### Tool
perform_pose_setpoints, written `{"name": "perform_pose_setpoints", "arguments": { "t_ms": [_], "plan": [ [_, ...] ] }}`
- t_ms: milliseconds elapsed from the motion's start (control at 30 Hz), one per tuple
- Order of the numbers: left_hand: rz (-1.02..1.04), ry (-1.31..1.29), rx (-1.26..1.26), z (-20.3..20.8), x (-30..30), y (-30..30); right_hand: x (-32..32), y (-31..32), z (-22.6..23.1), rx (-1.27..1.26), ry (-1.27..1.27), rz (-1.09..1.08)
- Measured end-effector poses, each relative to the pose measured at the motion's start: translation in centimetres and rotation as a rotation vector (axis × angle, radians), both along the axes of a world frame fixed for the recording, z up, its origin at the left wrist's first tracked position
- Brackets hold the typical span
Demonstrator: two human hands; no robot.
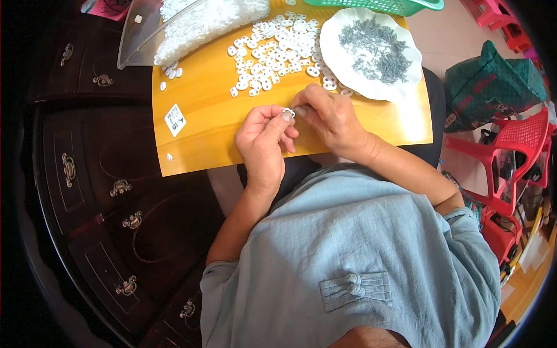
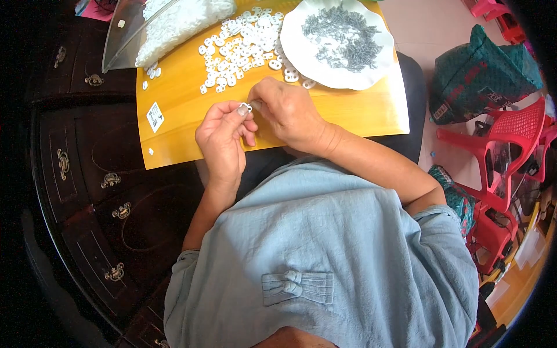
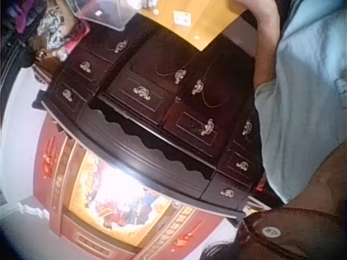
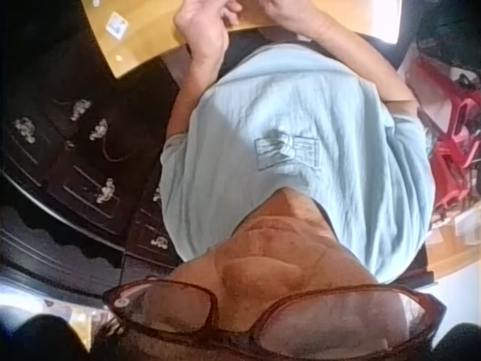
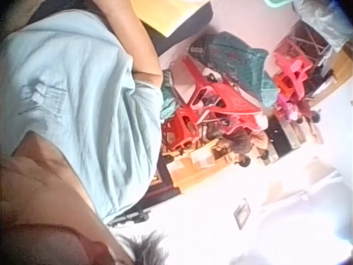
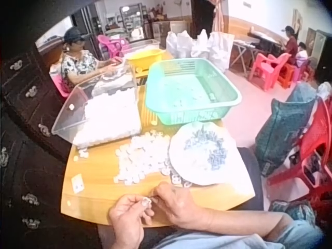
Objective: Manually assembling small white plastic components by inserting metal pins into them.
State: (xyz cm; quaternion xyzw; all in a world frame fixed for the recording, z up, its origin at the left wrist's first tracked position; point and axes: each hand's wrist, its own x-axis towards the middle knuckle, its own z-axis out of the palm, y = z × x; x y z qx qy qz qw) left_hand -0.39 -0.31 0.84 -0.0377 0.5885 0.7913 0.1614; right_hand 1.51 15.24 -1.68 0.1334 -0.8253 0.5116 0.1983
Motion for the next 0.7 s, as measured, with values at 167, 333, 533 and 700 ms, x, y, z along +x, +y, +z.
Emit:
{"name": "perform_pose_setpoints", "arguments": {
  "t_ms": [167,333,533,700],
  "plan": [
    [0.019,0.025,-0.043,-0.08,0.16,0.11,0.03,-0.14,0.44,0.073,0.047,-0.017],
    [0.007,0.035,-0.079,-0.21,0.06,-0.04,-0.01,-0.24,0.38,0.09,0.079,-0.029],
    [0.0,0.031,-0.044,-0.66,0.2,-0.09,-0.02,-0.4,0.39,0.145,0.1,-0.06],
    [-0.016,0.079,-0.103,-0.81,0.28,0.17,0.01,-0.58,0.29,0.207,0.099,-0.078]
  ]
}}
